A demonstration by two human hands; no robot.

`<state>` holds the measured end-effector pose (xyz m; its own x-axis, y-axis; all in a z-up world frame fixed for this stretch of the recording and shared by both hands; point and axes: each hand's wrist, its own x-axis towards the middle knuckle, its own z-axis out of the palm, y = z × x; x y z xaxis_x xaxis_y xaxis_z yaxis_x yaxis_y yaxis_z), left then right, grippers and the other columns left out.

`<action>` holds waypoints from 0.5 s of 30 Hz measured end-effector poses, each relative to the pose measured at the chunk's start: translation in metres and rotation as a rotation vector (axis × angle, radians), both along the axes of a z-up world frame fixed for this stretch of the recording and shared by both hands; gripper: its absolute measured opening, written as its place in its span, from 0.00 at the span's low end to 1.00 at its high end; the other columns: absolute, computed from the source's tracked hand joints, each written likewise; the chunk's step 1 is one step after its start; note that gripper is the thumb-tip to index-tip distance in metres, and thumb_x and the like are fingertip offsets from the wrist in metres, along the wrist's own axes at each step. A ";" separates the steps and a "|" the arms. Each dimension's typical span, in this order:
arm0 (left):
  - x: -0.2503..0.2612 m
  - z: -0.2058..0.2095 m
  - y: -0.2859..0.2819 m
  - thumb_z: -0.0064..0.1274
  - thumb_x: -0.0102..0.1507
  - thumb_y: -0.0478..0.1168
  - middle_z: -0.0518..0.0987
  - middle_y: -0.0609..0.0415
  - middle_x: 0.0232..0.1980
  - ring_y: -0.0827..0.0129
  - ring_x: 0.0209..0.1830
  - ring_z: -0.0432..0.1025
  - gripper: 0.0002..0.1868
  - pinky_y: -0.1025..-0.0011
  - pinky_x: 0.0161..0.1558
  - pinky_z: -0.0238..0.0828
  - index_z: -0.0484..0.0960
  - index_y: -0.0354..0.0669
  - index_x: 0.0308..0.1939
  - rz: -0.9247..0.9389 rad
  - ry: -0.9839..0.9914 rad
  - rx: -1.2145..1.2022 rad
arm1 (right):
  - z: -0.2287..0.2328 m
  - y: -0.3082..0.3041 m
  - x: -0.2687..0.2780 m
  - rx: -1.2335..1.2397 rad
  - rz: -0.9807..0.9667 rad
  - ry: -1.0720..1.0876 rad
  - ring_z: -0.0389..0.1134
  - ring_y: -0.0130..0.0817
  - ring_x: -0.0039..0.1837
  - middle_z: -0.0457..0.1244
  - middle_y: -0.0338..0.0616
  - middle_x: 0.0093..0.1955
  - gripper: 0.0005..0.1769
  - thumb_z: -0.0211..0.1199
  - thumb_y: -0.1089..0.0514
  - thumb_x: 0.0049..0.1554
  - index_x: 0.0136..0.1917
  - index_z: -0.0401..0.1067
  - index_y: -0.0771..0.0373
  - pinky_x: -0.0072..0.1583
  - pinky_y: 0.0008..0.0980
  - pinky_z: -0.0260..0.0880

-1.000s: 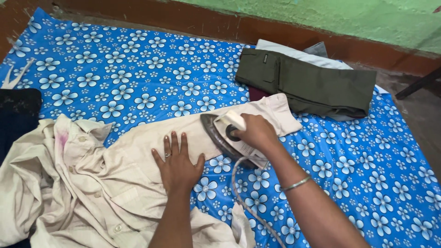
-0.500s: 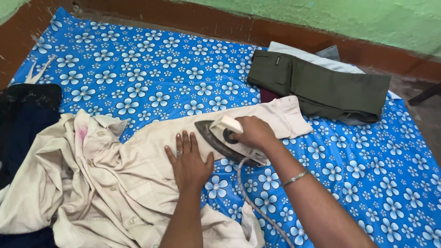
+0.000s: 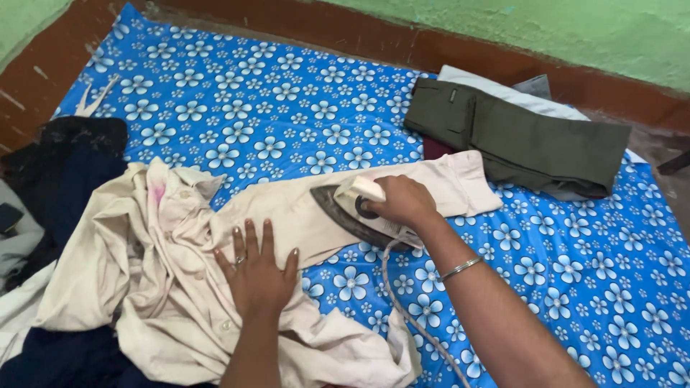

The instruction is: The person irons a light-colored shirt laid out on a blue floral bedsheet. They use an electric iron to smooth the front, sleeves, and back of the shirt, adjusting the fabric with their hands as needed.

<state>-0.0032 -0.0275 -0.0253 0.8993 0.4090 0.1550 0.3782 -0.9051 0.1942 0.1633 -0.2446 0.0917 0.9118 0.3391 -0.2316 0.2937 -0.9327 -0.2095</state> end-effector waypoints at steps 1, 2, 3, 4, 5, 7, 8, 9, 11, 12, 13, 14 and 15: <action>0.001 0.000 -0.003 0.40 0.62 0.67 0.53 0.50 0.81 0.55 0.81 0.44 0.43 0.40 0.74 0.28 0.56 0.59 0.78 0.013 0.016 -0.010 | -0.003 0.002 0.000 0.004 -0.028 -0.002 0.75 0.44 0.52 0.73 0.49 0.50 0.27 0.70 0.40 0.50 0.59 0.79 0.52 0.57 0.43 0.73; 0.002 0.001 -0.003 0.40 0.62 0.67 0.53 0.50 0.81 0.55 0.81 0.44 0.43 0.40 0.74 0.29 0.55 0.58 0.78 0.013 0.032 -0.006 | -0.006 0.005 0.001 0.008 -0.057 -0.004 0.75 0.44 0.52 0.73 0.49 0.50 0.26 0.70 0.41 0.50 0.59 0.79 0.52 0.57 0.43 0.73; 0.003 0.002 -0.002 0.40 0.62 0.67 0.53 0.49 0.81 0.55 0.81 0.44 0.43 0.40 0.74 0.29 0.55 0.58 0.78 0.012 0.046 -0.001 | -0.008 0.007 0.001 0.013 -0.086 -0.007 0.75 0.44 0.52 0.73 0.49 0.50 0.26 0.70 0.41 0.50 0.59 0.79 0.52 0.57 0.43 0.73; 0.002 0.004 -0.002 0.40 0.62 0.67 0.53 0.49 0.81 0.55 0.81 0.44 0.43 0.40 0.74 0.29 0.54 0.57 0.78 0.011 0.061 0.004 | -0.008 0.006 0.002 0.019 -0.051 0.008 0.75 0.44 0.51 0.73 0.48 0.50 0.26 0.71 0.41 0.49 0.59 0.79 0.52 0.56 0.43 0.73; 0.002 0.006 -0.002 0.40 0.62 0.67 0.52 0.49 0.81 0.56 0.81 0.43 0.43 0.40 0.74 0.29 0.54 0.57 0.78 0.013 0.070 0.001 | -0.006 0.004 0.004 0.030 -0.019 0.018 0.75 0.44 0.51 0.72 0.48 0.50 0.27 0.71 0.42 0.48 0.60 0.78 0.51 0.56 0.43 0.73; 0.003 0.010 -0.003 0.40 0.61 0.67 0.52 0.49 0.81 0.56 0.82 0.43 0.44 0.41 0.74 0.29 0.55 0.58 0.78 0.018 0.086 -0.007 | -0.004 0.007 0.006 0.029 0.025 0.012 0.75 0.44 0.51 0.72 0.48 0.50 0.27 0.72 0.42 0.47 0.59 0.78 0.51 0.55 0.43 0.73; 0.004 0.011 -0.003 0.40 0.61 0.67 0.52 0.50 0.81 0.56 0.82 0.43 0.44 0.41 0.74 0.29 0.54 0.58 0.78 0.019 0.080 -0.008 | -0.004 0.009 0.006 0.016 0.039 -0.005 0.74 0.44 0.51 0.72 0.48 0.50 0.27 0.72 0.42 0.48 0.58 0.79 0.51 0.56 0.44 0.72; 0.003 0.011 -0.003 0.41 0.61 0.67 0.52 0.50 0.81 0.56 0.82 0.43 0.44 0.41 0.74 0.29 0.54 0.58 0.78 0.019 0.079 -0.012 | -0.005 0.011 0.005 0.000 0.051 -0.016 0.74 0.45 0.52 0.72 0.48 0.50 0.26 0.72 0.42 0.48 0.58 0.79 0.52 0.56 0.44 0.72; 0.001 0.012 -0.004 0.40 0.61 0.67 0.52 0.50 0.81 0.56 0.82 0.42 0.44 0.41 0.75 0.28 0.54 0.58 0.78 0.020 0.090 -0.014 | -0.006 0.018 0.002 -0.005 -0.016 -0.009 0.75 0.44 0.51 0.73 0.48 0.50 0.26 0.71 0.41 0.50 0.58 0.79 0.52 0.56 0.43 0.72; 0.001 0.012 -0.004 0.40 0.61 0.67 0.52 0.50 0.81 0.56 0.82 0.42 0.44 0.41 0.75 0.28 0.54 0.58 0.78 0.022 0.101 -0.013 | -0.006 0.019 0.001 -0.009 -0.048 -0.006 0.75 0.44 0.51 0.73 0.49 0.50 0.26 0.70 0.41 0.51 0.59 0.79 0.53 0.56 0.43 0.73; 0.001 0.013 -0.004 0.40 0.62 0.67 0.52 0.50 0.81 0.57 0.82 0.42 0.44 0.41 0.75 0.28 0.54 0.58 0.78 0.022 0.110 -0.009 | -0.004 0.020 0.002 0.006 -0.024 0.010 0.75 0.44 0.51 0.73 0.48 0.50 0.26 0.71 0.41 0.50 0.59 0.79 0.52 0.56 0.43 0.73; 0.002 0.014 -0.004 0.40 0.61 0.67 0.51 0.49 0.81 0.56 0.82 0.42 0.44 0.41 0.75 0.28 0.53 0.57 0.79 0.020 0.108 -0.011 | -0.003 0.020 0.004 0.021 0.000 0.026 0.75 0.44 0.51 0.73 0.48 0.50 0.27 0.71 0.41 0.48 0.59 0.78 0.50 0.56 0.43 0.73; 0.002 0.014 -0.004 0.40 0.61 0.67 0.51 0.49 0.81 0.56 0.82 0.42 0.44 0.41 0.75 0.28 0.53 0.57 0.79 0.017 0.107 -0.011 | -0.002 0.021 0.005 0.038 0.023 0.043 0.75 0.44 0.51 0.73 0.48 0.50 0.28 0.71 0.41 0.47 0.60 0.78 0.49 0.55 0.43 0.73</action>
